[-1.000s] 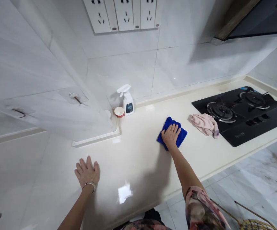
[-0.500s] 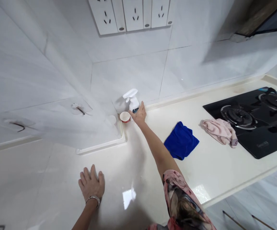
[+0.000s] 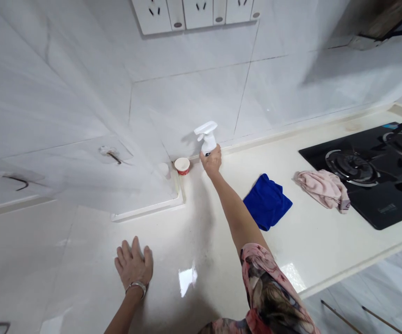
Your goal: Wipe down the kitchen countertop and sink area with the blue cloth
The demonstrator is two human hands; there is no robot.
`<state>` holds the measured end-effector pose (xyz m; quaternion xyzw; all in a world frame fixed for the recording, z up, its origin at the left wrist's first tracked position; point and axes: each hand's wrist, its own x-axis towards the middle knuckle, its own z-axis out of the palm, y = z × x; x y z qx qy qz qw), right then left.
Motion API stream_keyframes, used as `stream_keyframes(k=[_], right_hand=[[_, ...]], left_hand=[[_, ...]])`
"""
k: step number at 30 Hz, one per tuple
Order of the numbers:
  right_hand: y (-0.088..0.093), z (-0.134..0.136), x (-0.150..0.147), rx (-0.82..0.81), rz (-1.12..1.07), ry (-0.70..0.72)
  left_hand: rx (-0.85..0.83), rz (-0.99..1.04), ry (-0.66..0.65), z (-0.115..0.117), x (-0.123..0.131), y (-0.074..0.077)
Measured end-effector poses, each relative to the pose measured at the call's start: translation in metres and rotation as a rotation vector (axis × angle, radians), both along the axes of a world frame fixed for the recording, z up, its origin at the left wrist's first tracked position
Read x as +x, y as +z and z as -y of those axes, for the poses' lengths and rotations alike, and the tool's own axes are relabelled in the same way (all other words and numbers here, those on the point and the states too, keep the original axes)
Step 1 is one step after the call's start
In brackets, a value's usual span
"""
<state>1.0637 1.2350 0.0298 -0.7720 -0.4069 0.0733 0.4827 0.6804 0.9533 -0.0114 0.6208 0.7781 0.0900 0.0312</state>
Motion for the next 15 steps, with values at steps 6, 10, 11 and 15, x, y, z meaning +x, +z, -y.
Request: stream_keyframes(k=[6, 10, 11, 15], right_hand=[[-0.002, 0.009, 0.026, -0.028, -0.025, 0.057], [-0.02, 0.045, 0.01, 0.023, 0.04, -0.004], [-0.026, 0.056, 0.001, 0.049, 0.07, 0.01], [-0.048, 0.077, -0.048, 0.067, 0.065, 0.286]], left_hand=[[-0.008, 0.0, 0.003, -0.001, 0.002, 0.004], [0.003, -0.015, 0.005, -0.001, 0.003, 0.004], [0.003, -0.016, 0.003, -0.001, 0.003, 0.003], [0.016, -0.022, -0.007, 0.0, 0.002, 0.001]])
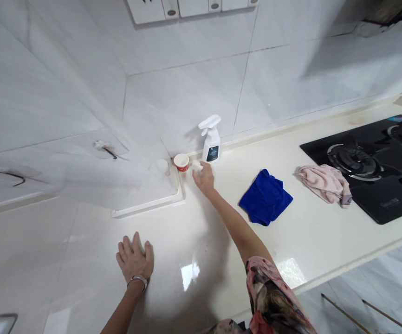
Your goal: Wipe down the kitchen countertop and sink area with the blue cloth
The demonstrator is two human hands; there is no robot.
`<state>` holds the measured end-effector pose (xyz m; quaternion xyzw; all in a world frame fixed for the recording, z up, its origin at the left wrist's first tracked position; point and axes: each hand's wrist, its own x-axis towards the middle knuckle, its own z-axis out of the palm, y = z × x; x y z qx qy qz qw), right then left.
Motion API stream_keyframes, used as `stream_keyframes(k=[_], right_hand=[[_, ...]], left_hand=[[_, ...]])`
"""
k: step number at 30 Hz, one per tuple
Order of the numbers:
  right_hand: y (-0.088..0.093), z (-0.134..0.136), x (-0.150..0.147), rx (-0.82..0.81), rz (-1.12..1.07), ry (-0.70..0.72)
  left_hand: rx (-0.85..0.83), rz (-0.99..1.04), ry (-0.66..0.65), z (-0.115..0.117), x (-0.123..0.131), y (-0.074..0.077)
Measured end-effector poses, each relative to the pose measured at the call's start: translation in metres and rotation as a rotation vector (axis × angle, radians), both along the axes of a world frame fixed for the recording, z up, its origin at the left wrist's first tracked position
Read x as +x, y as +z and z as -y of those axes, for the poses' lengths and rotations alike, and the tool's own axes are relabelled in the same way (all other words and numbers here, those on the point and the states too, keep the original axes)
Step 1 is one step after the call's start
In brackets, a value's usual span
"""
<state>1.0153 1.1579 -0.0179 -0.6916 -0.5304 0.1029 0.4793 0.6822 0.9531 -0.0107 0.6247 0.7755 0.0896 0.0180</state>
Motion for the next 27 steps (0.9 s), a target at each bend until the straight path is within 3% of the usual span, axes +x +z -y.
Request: stream_keyframes(k=[2, 4, 9, 15, 22, 27], right_hand=[[-0.004, -0.007, -0.027, -0.055, -0.064, 0.054], [-0.004, -0.021, -0.048, -0.106, -0.118, 0.021], [0.0, -0.048, -0.067, -0.133, -0.174, 0.007], [0.002, -0.052, -0.063, -0.117, -0.146, -0.023], [-0.005, -0.024, -0.03, -0.066, -0.054, -0.164], [0.004, -0.016, -0.011, -0.118, -0.054, -0.249]], left_hand=[[0.009, -0.005, -0.002, 0.0, -0.001, -0.001], [0.014, -0.011, -0.002, 0.0, -0.001, -0.001], [0.023, -0.018, -0.01, 0.002, -0.002, -0.001], [-0.001, -0.006, 0.0, 0.002, -0.003, -0.001], [0.007, 0.005, 0.012, 0.001, 0.0, 0.001], [0.029, 0.01, 0.002, 0.001, 0.001, -0.001]])
